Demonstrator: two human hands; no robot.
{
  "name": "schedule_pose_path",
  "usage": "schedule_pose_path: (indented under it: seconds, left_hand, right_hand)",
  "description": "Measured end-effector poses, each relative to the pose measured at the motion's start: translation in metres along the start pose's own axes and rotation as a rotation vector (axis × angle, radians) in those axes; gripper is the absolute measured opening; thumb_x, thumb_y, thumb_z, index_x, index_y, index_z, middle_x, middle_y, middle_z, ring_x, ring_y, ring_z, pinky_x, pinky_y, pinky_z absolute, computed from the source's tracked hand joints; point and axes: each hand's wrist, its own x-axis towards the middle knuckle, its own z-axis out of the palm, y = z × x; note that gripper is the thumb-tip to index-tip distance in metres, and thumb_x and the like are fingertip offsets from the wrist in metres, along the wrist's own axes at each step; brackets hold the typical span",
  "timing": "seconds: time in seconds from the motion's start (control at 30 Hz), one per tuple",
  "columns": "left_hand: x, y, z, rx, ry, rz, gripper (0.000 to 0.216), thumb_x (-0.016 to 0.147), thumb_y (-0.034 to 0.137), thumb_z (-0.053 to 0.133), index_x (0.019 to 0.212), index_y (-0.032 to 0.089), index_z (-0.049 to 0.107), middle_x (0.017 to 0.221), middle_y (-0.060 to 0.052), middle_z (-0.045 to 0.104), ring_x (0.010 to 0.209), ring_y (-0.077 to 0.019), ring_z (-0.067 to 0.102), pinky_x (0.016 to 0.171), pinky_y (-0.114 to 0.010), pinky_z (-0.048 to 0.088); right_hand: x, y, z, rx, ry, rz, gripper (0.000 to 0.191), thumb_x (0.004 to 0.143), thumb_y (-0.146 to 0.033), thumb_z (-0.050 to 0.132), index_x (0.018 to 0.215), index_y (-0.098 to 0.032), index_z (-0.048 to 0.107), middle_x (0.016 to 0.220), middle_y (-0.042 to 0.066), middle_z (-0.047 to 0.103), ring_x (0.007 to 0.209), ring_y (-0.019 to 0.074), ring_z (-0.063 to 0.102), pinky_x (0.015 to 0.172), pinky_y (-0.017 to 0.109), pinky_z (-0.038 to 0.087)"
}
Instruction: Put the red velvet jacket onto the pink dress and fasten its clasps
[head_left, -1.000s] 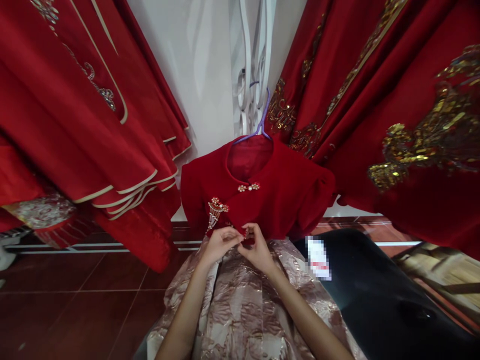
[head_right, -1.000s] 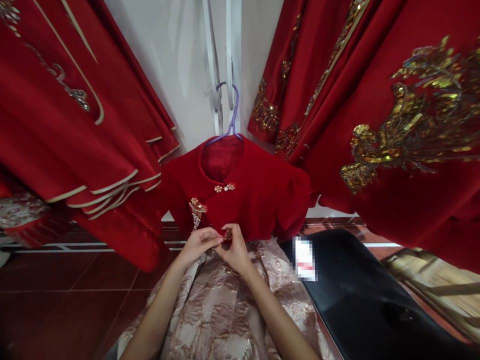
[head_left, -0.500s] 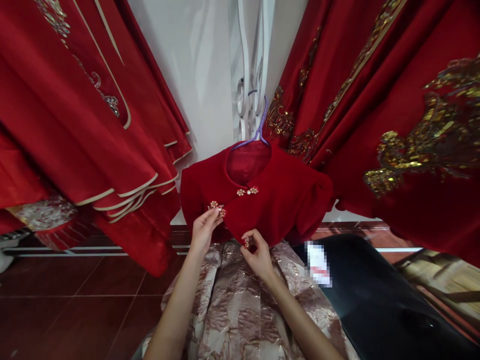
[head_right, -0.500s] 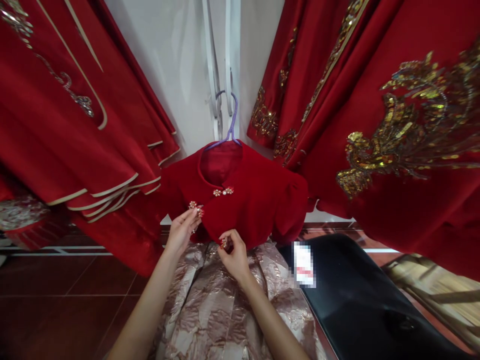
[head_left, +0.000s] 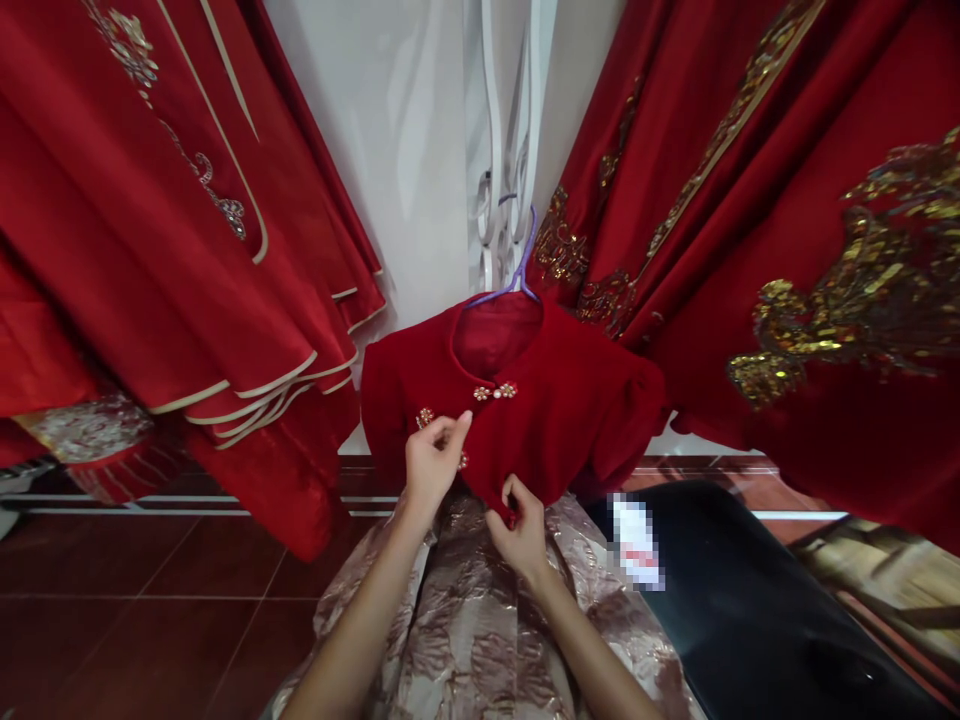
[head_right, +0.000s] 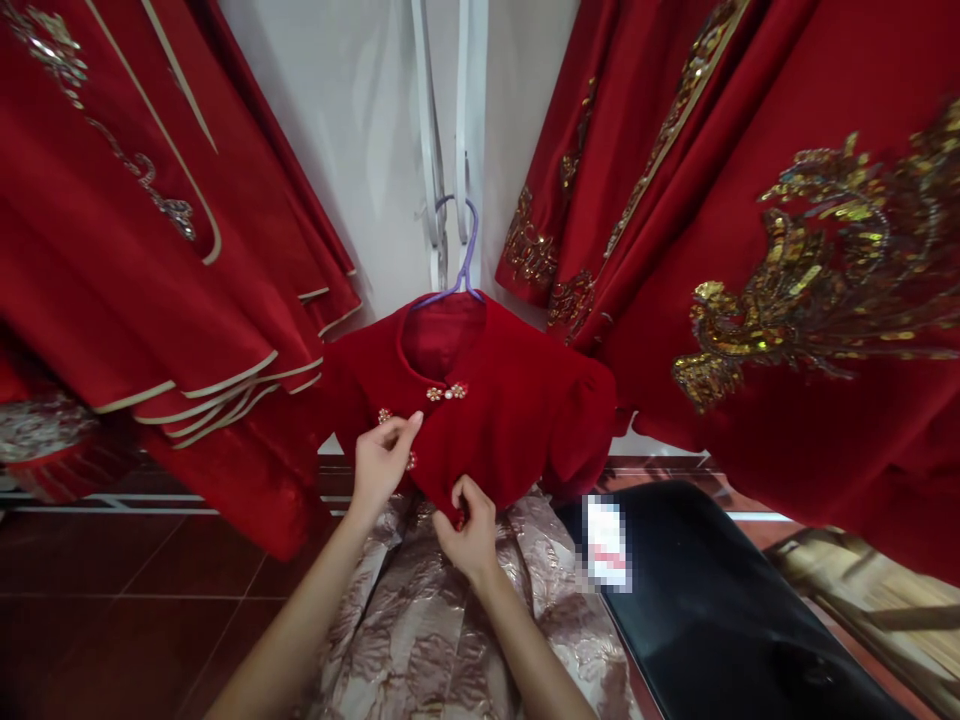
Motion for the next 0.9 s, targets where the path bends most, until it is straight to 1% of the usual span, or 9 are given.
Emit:
schedule_pose_path:
  seconds: [0.07, 0.13, 0.2, 0.3, 0.43, 0.53, 0.6, 0.73, 0.9]
  left_hand:
    - [0.005, 0.022, 0.000, 0.189, -0.012, 0.280, 0.025, 0.088, 0.041, 0.060, 0.090, 0.018, 0.070, 0.081, -0.002, 0.067, 0.072, -0.0131, 0.060, 0.062, -0.021, 0.048]
    - [0.016, 0.039, 0.001, 0.415, -0.058, 0.514, 0.023, 0.091, 0.036, 0.056, 0.103, 0.021, 0.069, 0.095, -0.004, 0.066, 0.088, -0.0160, 0.058, 0.068, -0.022, 0.049]
    - [0.030, 0.050, 0.003, 0.628, -0.130, 0.672, 0.024, 0.093, 0.035, 0.051, 0.102, 0.021, 0.069, 0.097, -0.006, 0.064, 0.093, -0.0180, 0.054, 0.065, -0.023, 0.047]
    - [0.048, 0.060, 0.002, 0.818, -0.242, 0.806, 0.025, 0.094, 0.036, 0.050, 0.096, 0.019, 0.069, 0.094, -0.007, 0.061, 0.091, -0.0197, 0.052, 0.066, -0.026, 0.046]
    - [0.058, 0.069, -0.006, 0.834, -0.408, 0.903, 0.022, 0.093, 0.036, 0.052, 0.094, 0.019, 0.066, 0.101, -0.006, 0.062, 0.098, -0.0211, 0.052, 0.089, -0.038, 0.043]
    - [0.059, 0.070, -0.010, 0.796, -0.459, 0.948, 0.021, 0.096, 0.030, 0.046, 0.094, 0.019, 0.063, 0.096, -0.004, 0.065, 0.101, -0.0198, 0.054, 0.105, -0.046, 0.034]
    - [0.059, 0.066, -0.008, 0.796, -0.470, 0.981, 0.022, 0.097, 0.027, 0.043, 0.094, 0.018, 0.062, 0.090, -0.004, 0.065, 0.097, -0.0187, 0.056, 0.112, -0.051, 0.026]
    - [0.063, 0.057, 0.001, 0.780, -0.441, 0.994, 0.027, 0.098, 0.024, 0.037, 0.090, 0.018, 0.062, 0.084, -0.003, 0.064, 0.089, -0.0175, 0.057, 0.117, -0.057, 0.018]
    - [0.060, 0.057, 0.006, 0.727, -0.457, 0.928, 0.027, 0.097, 0.027, 0.039, 0.092, 0.019, 0.064, 0.080, -0.001, 0.065, 0.086, -0.0175, 0.059, 0.119, -0.058, 0.014]
  right_hand:
    - [-0.001, 0.003, -0.001, 0.000, 0.042, -0.013, 0.022, 0.067, -0.012, 0.051, 0.066, -0.023, 0.032, 0.059, -0.008, 0.032, 0.052, 0.0089, 0.032, 0.051, 0.022, 0.026]
    - [-0.002, 0.005, -0.002, 0.003, 0.066, -0.024, 0.023, 0.068, -0.013, 0.051, 0.064, -0.023, 0.030, 0.057, -0.008, 0.031, 0.051, 0.0087, 0.031, 0.050, 0.022, 0.025]
    - [-0.004, 0.006, -0.004, 0.001, 0.087, -0.047, 0.025, 0.070, -0.014, 0.050, 0.063, -0.023, 0.029, 0.056, -0.008, 0.030, 0.049, 0.0087, 0.030, 0.049, 0.022, 0.024]
    - [-0.005, 0.002, -0.008, -0.013, 0.145, -0.093, 0.026, 0.075, -0.019, 0.050, 0.063, -0.023, 0.028, 0.055, -0.007, 0.029, 0.049, 0.0093, 0.030, 0.049, 0.023, 0.024]
    - [-0.004, -0.007, -0.012, 0.015, 0.191, -0.156, 0.021, 0.083, -0.034, 0.051, 0.072, -0.022, 0.038, 0.065, -0.004, 0.038, 0.059, 0.0129, 0.039, 0.055, 0.026, 0.031]
    - [-0.003, -0.011, -0.012, 0.089, 0.209, -0.150, 0.017, 0.086, -0.037, 0.051, 0.083, -0.022, 0.045, 0.075, -0.001, 0.043, 0.069, 0.0153, 0.044, 0.063, 0.028, 0.036]
    - [-0.003, -0.014, -0.012, 0.106, 0.197, -0.154, 0.015, 0.087, -0.036, 0.052, 0.083, -0.022, 0.046, 0.076, 0.000, 0.044, 0.069, 0.0153, 0.044, 0.063, 0.028, 0.037]
    - [0.000, -0.021, -0.013, 0.057, 0.168, -0.180, 0.017, 0.088, -0.032, 0.052, 0.076, -0.022, 0.047, 0.071, 0.000, 0.045, 0.065, 0.0151, 0.045, 0.060, 0.028, 0.035]
    - [0.001, -0.023, -0.013, 0.006, 0.137, -0.190, 0.019, 0.089, -0.027, 0.053, 0.072, -0.021, 0.047, 0.068, -0.001, 0.047, 0.064, 0.0146, 0.046, 0.059, 0.028, 0.034]
